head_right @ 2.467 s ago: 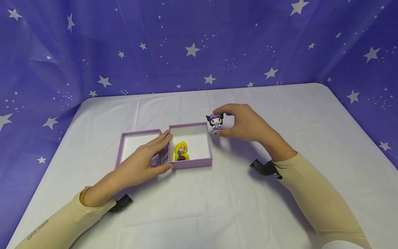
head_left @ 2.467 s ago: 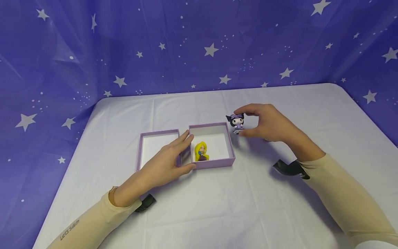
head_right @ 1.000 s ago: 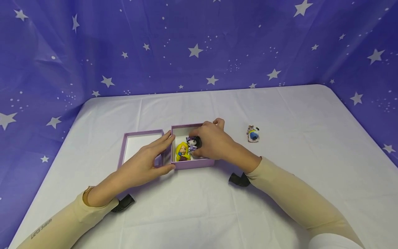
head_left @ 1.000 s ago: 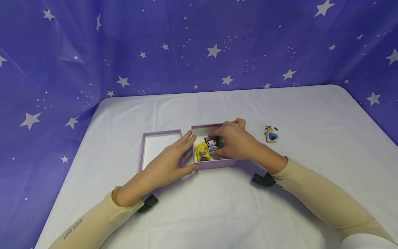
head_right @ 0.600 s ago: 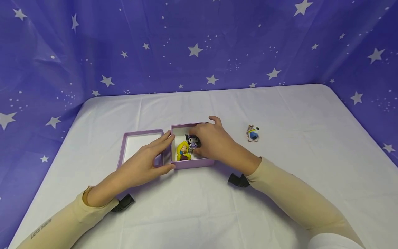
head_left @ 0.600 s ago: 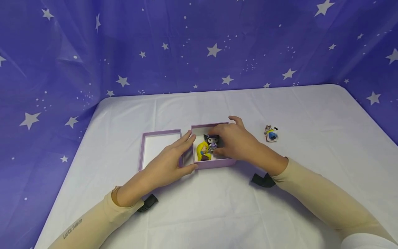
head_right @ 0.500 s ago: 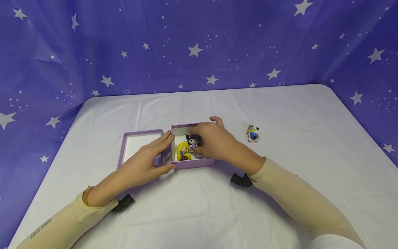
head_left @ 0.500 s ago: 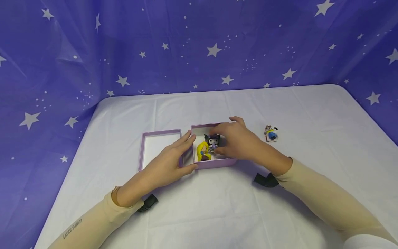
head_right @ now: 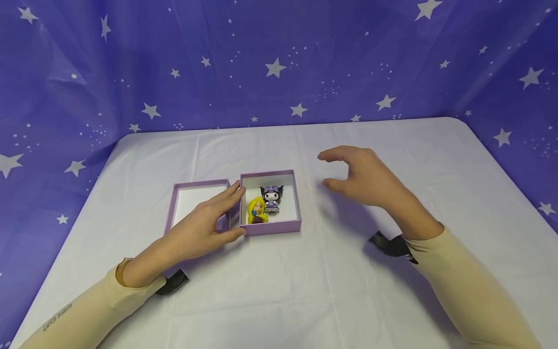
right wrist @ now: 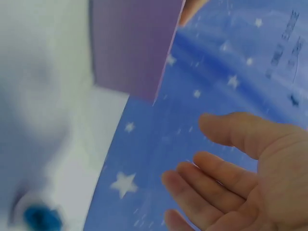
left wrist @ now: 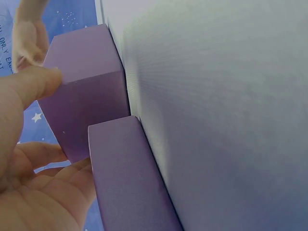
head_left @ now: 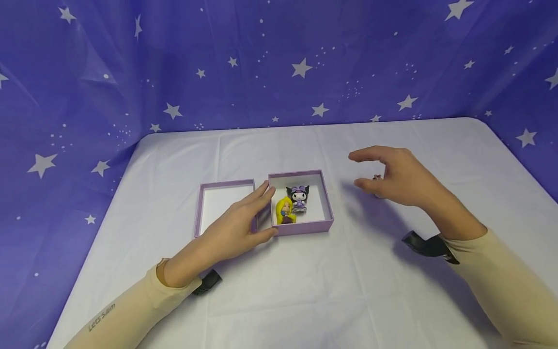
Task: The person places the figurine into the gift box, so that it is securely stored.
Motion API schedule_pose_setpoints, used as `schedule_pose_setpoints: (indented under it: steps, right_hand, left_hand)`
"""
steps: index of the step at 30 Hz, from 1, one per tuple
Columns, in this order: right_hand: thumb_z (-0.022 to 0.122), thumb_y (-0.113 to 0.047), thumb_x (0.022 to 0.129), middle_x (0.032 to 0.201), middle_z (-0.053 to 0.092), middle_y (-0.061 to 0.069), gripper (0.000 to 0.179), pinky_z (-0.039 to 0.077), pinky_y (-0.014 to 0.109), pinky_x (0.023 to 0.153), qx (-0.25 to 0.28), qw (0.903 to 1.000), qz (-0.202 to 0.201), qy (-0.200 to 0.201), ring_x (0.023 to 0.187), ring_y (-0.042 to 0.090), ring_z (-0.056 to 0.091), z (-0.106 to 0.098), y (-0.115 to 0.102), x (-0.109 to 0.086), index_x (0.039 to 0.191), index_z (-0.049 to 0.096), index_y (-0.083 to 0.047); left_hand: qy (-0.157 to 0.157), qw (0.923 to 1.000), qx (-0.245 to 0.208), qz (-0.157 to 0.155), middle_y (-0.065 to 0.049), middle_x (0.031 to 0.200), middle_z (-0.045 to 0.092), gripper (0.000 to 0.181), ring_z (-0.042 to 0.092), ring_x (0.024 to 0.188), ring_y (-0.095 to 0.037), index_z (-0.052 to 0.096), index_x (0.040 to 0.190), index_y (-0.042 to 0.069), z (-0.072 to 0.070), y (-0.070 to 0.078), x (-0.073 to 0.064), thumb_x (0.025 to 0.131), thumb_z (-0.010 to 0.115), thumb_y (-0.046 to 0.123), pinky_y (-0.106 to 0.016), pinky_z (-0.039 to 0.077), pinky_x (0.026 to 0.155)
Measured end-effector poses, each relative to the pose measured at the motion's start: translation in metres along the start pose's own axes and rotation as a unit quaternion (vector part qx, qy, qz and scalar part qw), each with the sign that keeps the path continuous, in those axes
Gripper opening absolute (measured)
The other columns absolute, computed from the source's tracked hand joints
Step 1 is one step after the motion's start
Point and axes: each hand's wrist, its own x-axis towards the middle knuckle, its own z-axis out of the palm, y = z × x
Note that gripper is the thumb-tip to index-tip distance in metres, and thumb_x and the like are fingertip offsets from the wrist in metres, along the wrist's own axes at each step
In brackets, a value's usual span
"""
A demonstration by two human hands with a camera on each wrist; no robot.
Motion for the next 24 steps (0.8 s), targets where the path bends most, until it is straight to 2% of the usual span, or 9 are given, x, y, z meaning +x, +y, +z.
schedule_pose_setpoints:
  steps: [6,8,9,11,13,15,16,18,24]
  right_hand:
    - [0.079,-0.028,0.082,0.130,0.061,0.005,0.057,0.041,0.037,0.077,-0.004,0.9978,0.063,-0.020,0.064,0.020,0.056,-0.008,0.039,-0.015,0.135,0.058,-0.023]
    - [0.081,-0.030,0.081,0.132,0.060,0.008,0.060,0.041,0.038,0.077,-0.012,0.9965,0.078,-0.029,0.062,0.020,0.050,-0.008,0.051,-0.020,0.136,0.057,-0.021]
    - [0.081,-0.030,0.081,0.133,0.059,0.010,0.062,0.041,0.039,0.079,-0.014,0.9959,0.083,-0.034,0.072,0.021,0.054,-0.008,0.057,-0.022,0.137,0.057,-0.019]
    - [0.081,-0.028,0.081,0.134,0.057,0.013,0.063,0.040,0.039,0.075,-0.019,0.9947,0.092,-0.043,0.065,0.021,0.046,-0.006,0.067,-0.025,0.137,0.056,-0.017]
    - [0.081,-0.025,0.081,0.134,0.057,0.015,0.062,0.039,0.042,0.080,-0.019,0.9943,0.094,-0.046,0.075,0.024,0.049,-0.003,0.074,-0.026,0.137,0.057,-0.015]
    - [0.081,-0.020,0.080,0.131,0.059,0.016,0.059,0.040,0.045,0.086,-0.013,0.9952,0.087,-0.042,0.098,0.028,0.054,0.000,0.080,-0.026,0.135,0.059,-0.014]
    - [0.081,-0.018,0.080,0.130,0.060,0.016,0.058,0.040,0.047,0.088,-0.012,0.9959,0.081,-0.039,0.099,0.029,0.055,0.002,0.082,-0.026,0.133,0.060,-0.014]
    - [0.081,-0.013,0.078,0.127,0.061,0.015,0.056,0.039,0.052,0.096,-0.011,0.9972,0.065,-0.034,0.119,0.031,0.051,0.006,0.085,-0.024,0.131,0.062,-0.013]
    - [0.080,-0.005,0.077,0.123,0.064,0.012,0.049,0.039,0.054,0.100,-0.029,0.9987,0.027,-0.032,0.120,0.034,0.053,0.013,0.085,-0.022,0.123,0.067,-0.011]
  left_hand:
    - [0.000,1.0000,0.004,0.001,-0.012,0.160,0.018,0.086,0.027,0.142,-0.025,0.027,0.153,0.005,-0.002,-0.001,0.001,0.089,0.071,0.041,-0.041,0.029,0.112]
    - [-0.001,1.0000,0.003,0.004,-0.012,0.160,0.017,0.086,0.027,0.142,-0.025,0.027,0.153,0.005,-0.003,-0.001,0.002,0.089,0.070,0.041,-0.041,0.028,0.112]
    - [-0.001,1.0000,0.003,0.005,-0.012,0.160,0.018,0.085,0.027,0.142,-0.025,0.027,0.153,0.005,-0.003,-0.001,0.003,0.089,0.070,0.041,-0.041,0.028,0.113]
    - [-0.001,1.0000,0.004,0.007,-0.012,0.160,0.018,0.085,0.027,0.142,-0.025,0.027,0.153,0.005,-0.003,-0.001,0.003,0.089,0.070,0.041,-0.041,0.028,0.113]
    - [0.001,1.0000,0.004,0.008,-0.013,0.160,0.018,0.086,0.028,0.142,-0.025,0.028,0.153,0.004,-0.003,-0.001,0.003,0.089,0.071,0.041,-0.042,0.028,0.112]
    - [0.003,0.9999,0.004,0.011,-0.014,0.160,0.019,0.086,0.028,0.142,-0.025,0.028,0.153,0.003,-0.003,-0.001,0.003,0.089,0.071,0.040,-0.041,0.028,0.113]
    - [0.004,0.9999,0.002,0.011,-0.014,0.160,0.019,0.085,0.028,0.142,-0.025,0.028,0.153,0.003,-0.003,-0.001,0.002,0.089,0.071,0.040,-0.041,0.028,0.113]
    - [0.004,0.9999,0.000,0.011,-0.014,0.160,0.019,0.085,0.027,0.142,-0.025,0.028,0.153,0.003,-0.002,-0.002,0.002,0.089,0.071,0.040,-0.041,0.028,0.113]
    - [0.000,1.0000,-0.005,0.007,-0.013,0.160,0.018,0.085,0.027,0.142,-0.025,0.027,0.153,0.005,0.000,-0.002,0.001,0.089,0.071,0.040,-0.040,0.028,0.113]
